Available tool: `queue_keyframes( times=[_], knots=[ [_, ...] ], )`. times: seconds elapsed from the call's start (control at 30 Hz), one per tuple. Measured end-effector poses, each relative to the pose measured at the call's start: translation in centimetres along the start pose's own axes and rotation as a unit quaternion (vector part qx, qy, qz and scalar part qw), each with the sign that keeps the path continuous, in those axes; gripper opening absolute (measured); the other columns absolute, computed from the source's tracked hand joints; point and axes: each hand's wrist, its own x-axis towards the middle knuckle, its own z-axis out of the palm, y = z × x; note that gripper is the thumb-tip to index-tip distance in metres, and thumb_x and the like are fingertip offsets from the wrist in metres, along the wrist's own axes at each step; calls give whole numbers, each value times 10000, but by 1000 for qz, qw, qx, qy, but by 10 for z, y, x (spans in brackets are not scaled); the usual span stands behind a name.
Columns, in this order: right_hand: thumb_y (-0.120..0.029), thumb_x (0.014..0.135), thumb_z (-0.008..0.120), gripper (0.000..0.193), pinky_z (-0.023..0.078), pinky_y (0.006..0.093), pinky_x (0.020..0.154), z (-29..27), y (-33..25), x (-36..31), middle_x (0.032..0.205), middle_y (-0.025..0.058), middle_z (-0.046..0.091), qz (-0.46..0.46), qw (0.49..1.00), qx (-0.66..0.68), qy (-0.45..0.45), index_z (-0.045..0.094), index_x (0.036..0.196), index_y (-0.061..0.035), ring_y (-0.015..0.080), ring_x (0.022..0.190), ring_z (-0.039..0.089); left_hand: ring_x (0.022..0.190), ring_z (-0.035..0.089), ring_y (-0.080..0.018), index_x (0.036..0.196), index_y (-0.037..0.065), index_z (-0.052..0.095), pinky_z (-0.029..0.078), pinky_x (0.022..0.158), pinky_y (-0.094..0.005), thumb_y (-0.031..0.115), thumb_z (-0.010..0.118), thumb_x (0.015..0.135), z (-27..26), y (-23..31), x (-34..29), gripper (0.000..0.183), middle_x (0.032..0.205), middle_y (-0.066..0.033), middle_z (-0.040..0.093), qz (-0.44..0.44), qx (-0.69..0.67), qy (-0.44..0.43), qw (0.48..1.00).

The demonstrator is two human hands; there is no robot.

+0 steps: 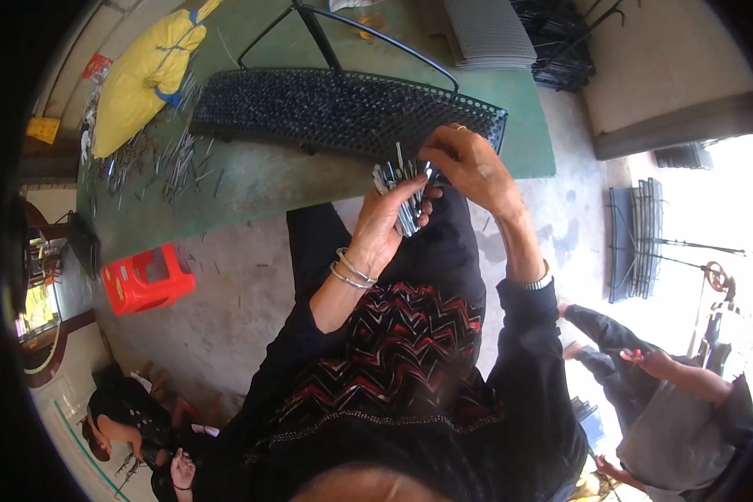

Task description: Inserting small metal pins into a black mesh grid as part of a manual assembly process.

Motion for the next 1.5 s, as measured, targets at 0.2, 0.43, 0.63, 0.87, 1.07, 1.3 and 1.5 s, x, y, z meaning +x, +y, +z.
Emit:
queue_keyframes(
  times=[0.2,0.43,0.63,0.87,1.07,1.3,1.5],
  knots=[
    [-129,858,626,178,452,291,622,2,0,-4,775,103,622,30,999,27,-2,630,940,29,150,698,573,557,593,-123,897,36,643,453,464,-244,159,690,838,1,-2,6,144,745,-93,675,20,-11,-12,1000],
    [-128,878,606,138,443,277,555,6,0,10,710,94,635,60,975,16,213,631,900,6,136,593,584,533,592,-124,877,32,640,460,455,-251,166,689,839,4,6,7,147,727,-94,674,-8,33,12,999],
    [-103,878,614,95,455,277,557,2,39,48,692,96,642,-55,909,-123,395,626,899,-10,134,555,583,613,603,-125,954,32,619,479,502,-259,162,679,859,7,3,8,172,784,-107,671,-24,3,-7,1000],
    [-96,880,609,76,465,302,573,6,46,60,721,115,644,-90,906,-136,390,615,894,-21,171,591,595,604,572,-123,962,21,613,439,485,-252,143,667,865,4,2,10,165,760,-87,630,-35,-33,-11,999],
    [-165,868,631,106,487,372,665,8,47,57,822,109,660,-43,917,-220,331,662,915,-76,298,729,638,552,570,-126,873,25,609,448,455,-257,154,706,823,6,0,11,169,718,-89,638,-16,-51,-2,999],
    [-226,864,637,155,489,381,730,0,40,48,918,107,632,-36,929,-252,269,708,963,-129,310,854,632,599,569,-129,930,11,625,440,482,-250,128,661,862,6,-1,13,140,752,-88,627,-13,-40,13,999],
    [-205,882,621,201,486,335,727,-3,27,26,877,128,639,17,974,-153,166,686,975,-40,243,799,634,639,611,-154,954,18,625,456,493,-264,127,653,864,1,-2,15,144,792,-106,654,-3,-38,9,999]
  ],
)
